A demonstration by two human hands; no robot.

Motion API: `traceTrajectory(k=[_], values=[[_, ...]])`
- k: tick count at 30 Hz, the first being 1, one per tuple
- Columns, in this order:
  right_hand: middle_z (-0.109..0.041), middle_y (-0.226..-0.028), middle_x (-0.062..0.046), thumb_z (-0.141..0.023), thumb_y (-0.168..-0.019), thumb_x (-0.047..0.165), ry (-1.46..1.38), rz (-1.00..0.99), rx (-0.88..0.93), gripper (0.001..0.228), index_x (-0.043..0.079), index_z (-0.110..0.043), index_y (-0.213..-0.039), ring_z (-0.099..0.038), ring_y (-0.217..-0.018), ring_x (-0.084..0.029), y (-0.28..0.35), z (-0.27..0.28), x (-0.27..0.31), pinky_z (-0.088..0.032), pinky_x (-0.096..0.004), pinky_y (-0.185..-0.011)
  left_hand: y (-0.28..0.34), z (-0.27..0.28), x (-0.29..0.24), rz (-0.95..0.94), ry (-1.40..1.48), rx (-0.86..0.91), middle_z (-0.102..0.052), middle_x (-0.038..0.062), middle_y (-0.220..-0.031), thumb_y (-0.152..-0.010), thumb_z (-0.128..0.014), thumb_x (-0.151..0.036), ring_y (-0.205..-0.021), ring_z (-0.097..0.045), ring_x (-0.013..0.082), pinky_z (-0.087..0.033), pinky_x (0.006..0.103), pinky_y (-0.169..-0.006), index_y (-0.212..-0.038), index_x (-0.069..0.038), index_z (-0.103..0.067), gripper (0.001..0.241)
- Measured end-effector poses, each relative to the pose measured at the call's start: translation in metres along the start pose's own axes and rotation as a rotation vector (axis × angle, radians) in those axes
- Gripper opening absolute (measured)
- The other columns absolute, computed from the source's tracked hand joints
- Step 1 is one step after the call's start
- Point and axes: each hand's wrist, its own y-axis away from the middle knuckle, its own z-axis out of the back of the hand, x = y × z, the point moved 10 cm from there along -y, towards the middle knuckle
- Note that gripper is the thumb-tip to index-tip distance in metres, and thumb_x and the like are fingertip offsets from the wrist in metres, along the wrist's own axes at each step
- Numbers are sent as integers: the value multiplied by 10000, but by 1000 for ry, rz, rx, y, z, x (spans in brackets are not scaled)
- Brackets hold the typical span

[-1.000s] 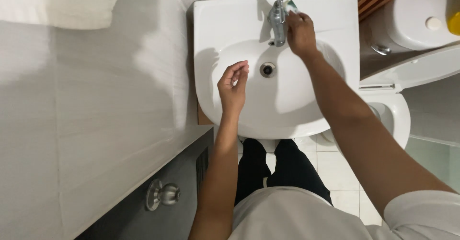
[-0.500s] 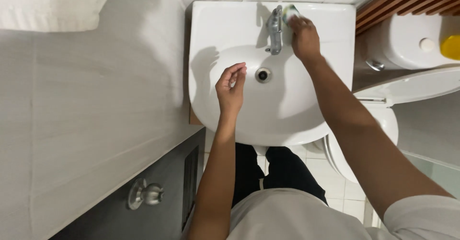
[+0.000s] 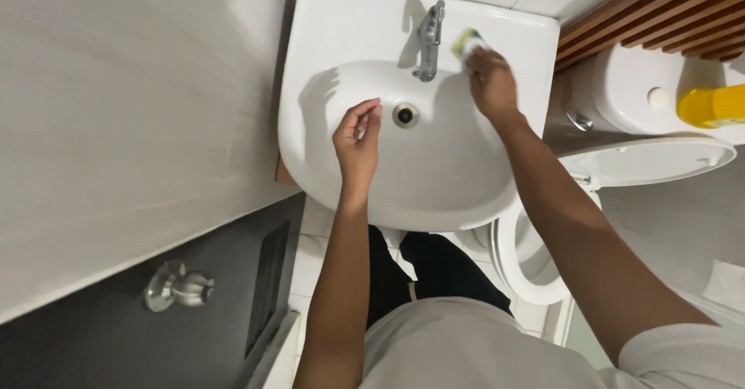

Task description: The person pours liquid soap from a yellow bottle onto a yellow sponge, then uses the sponge to scrub the white sink basin, faucet, and surrounding countertop area.

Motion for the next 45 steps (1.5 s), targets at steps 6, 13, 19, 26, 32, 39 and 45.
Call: traceTrajectory(k=[6,13,19,26,32,39,45], values=[[-545,-1372,-327,-681,-991,74,251,-138,-129,185,-7,-815,-1088,-577,-1089,-528,50,24,-63,-509,-543,-933,17,11,1,-2,24,-108,-764,45,-1070,-986,-678,-153,-960,-702,118,-572,243,-918,-1117,-75,-751,169],[-589,-1364,-361,-784,-962,24,125,9,11,229,-3,-808,-1188,-539,-1100,-558,12,-22,-37,-552,-546,-928,41,19,7,-4,-3,-117,-761,21,-1078,-989,-690,-230,-955,-679,91,-550,237,-902,-1133,-95,-755,208],[-646,-1335,-184,-795,-881,113,83,126,-84,218,114,-832,-1096,-633,-1054,-417,47,-49,4,-453,-537,-933,35,51,0,-39,-81,-101,-756,52,-1112,-999,-672,-322,-1017,-711,143,-570,284,-908,-1170,-83,-743,302],[-563,-1259,-223,-677,-958,63,-31,209,-201,257,41,-683,-1214,-585,-1000,-434,-24,-100,146,-425,-518,-813,13,72,-15,-57,-92,-40,-742,21,-1135,-1006,-670,-303,-1006,-664,112,-558,291,-938,-1164,-110,-745,261],[-620,-1072,-130,-618,-904,-42,-15,95,-284,172,41,-686,-1038,-614,-866,-363,-91,-156,156,-471,-484,-771,-2,105,-14,-31,-85,-45,-738,-10,-1075,-999,-679,-240,-904,-599,69,-524,241,-878,-1126,-106,-756,200],[-742,-1201,-82,-707,-739,-164,326,7,-324,358,51,-799,-1010,-679,-965,-353,-76,-142,119,-446,-472,-851,-7,115,-24,-12,-90,30,-747,27,-1115,-1020,-633,-197,-1011,-696,120,-540,252,-917,-1138,-106,-742,184],[-481,-1424,-122,-618,-958,-25,349,-124,-242,387,74,-632,-1332,-516,-1144,-392,-61,-167,117,-449,-565,-977,-5,109,-10,5,-58,48,-753,34,-1095,-997,-666,-211,-982,-685,107,-555,244,-915,-1120,-91,-747,191]])
